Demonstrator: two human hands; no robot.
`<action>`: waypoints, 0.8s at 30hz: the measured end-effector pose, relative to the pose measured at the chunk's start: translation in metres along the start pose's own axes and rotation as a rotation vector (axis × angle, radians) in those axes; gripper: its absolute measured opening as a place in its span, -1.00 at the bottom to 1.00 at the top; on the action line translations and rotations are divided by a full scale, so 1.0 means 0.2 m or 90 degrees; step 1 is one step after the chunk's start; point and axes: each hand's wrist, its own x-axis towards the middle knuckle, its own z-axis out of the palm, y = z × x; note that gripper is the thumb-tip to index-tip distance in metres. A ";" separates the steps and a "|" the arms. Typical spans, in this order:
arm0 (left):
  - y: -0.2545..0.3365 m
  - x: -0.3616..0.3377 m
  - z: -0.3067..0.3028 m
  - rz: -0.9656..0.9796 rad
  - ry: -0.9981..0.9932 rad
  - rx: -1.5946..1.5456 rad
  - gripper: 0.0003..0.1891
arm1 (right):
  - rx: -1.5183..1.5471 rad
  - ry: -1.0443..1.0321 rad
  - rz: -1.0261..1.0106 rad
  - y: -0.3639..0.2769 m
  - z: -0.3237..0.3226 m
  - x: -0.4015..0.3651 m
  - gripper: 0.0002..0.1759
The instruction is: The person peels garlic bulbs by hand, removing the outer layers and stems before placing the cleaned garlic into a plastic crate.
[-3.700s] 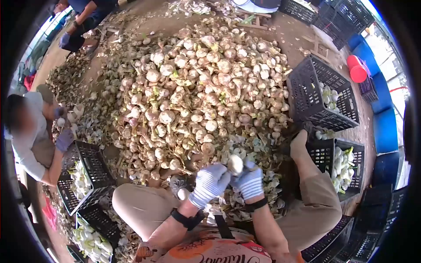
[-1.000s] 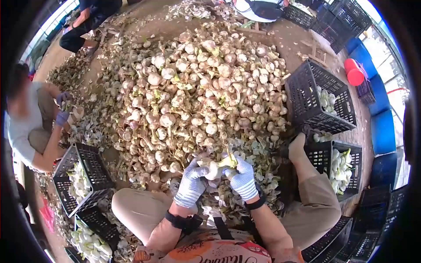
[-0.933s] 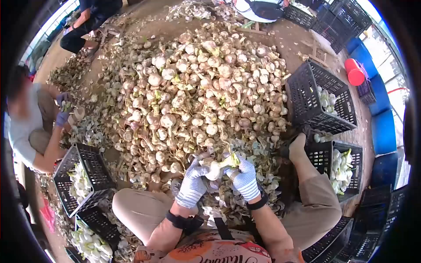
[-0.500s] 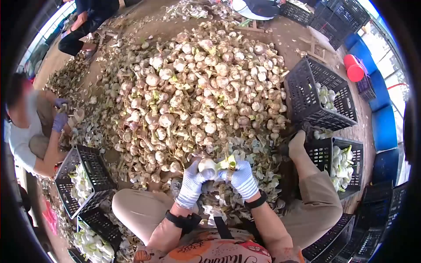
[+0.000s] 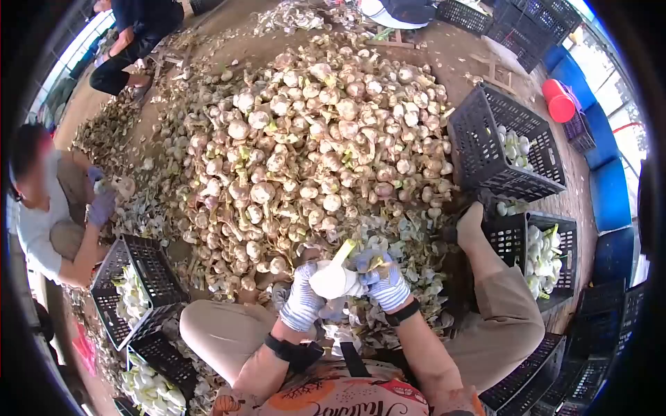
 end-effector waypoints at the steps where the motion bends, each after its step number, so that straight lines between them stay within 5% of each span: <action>1: 0.00 -0.01 0.00 0.002 -0.014 -0.055 -0.41 | -0.046 -0.021 -0.074 0.02 -0.01 0.00 -0.66; 2: 0.03 -0.01 0.00 -0.013 -0.032 -0.071 -0.40 | -0.403 0.009 -0.071 0.00 -0.05 -0.02 -0.63; 3: 0.03 -0.02 0.02 -0.011 -0.033 -0.069 -0.40 | -0.402 0.008 -0.074 -0.02 -0.03 -0.01 -0.63; 5: 0.04 -0.02 0.07 0.036 0.036 -0.023 -0.38 | -0.064 0.007 0.051 -0.06 0.01 0.01 -0.59; 7: 0.07 -0.01 0.09 0.019 -0.032 -0.054 -0.38 | -0.269 0.068 -0.011 -0.21 0.05 0.01 -0.45; 9: 0.08 0.00 0.09 0.052 -0.080 0.013 -0.38 | -0.588 0.318 0.116 -0.29 -0.03 0.01 -0.43; 10: 0.06 0.01 0.09 0.049 -0.023 0.033 -0.37 | -0.470 0.352 0.084 -0.31 -0.04 -0.06 -0.48; 11: 0.05 0.02 0.10 0.051 -0.023 0.029 -0.37 | -0.475 0.350 0.085 -0.31 -0.03 -0.07 -0.48; 13: 0.01 0.02 0.12 0.186 0.091 0.335 -0.34 | -0.451 0.162 0.059 -0.30 0.09 -0.08 -0.51; 14: 0.00 0.01 0.13 0.176 0.047 0.369 -0.30 | -0.528 0.072 -0.132 -0.21 0.04 -0.05 -0.53; 15: -0.01 0.00 0.14 0.169 0.005 0.402 -0.25 | -0.578 0.050 -0.115 -0.23 0.10 -0.01 -0.53; 17: -0.04 0.03 0.11 0.214 -0.040 0.291 -0.28 | -0.414 0.091 0.078 -0.20 0.02 0.01 -0.50; 19: -0.02 0.04 0.11 0.094 0.027 0.004 -0.45 | -0.250 0.131 0.050 -0.15 0.02 0.02 -0.58; 21: -0.04 0.07 0.02 0.171 0.037 -0.010 -0.73 | -0.086 0.176 0.026 -0.12 0.04 0.00 -0.66; 24: 0.01 0.04 0.06 0.176 0.044 -0.038 -0.70 | 0.096 0.235 0.045 -0.14 0.09 -0.03 -0.78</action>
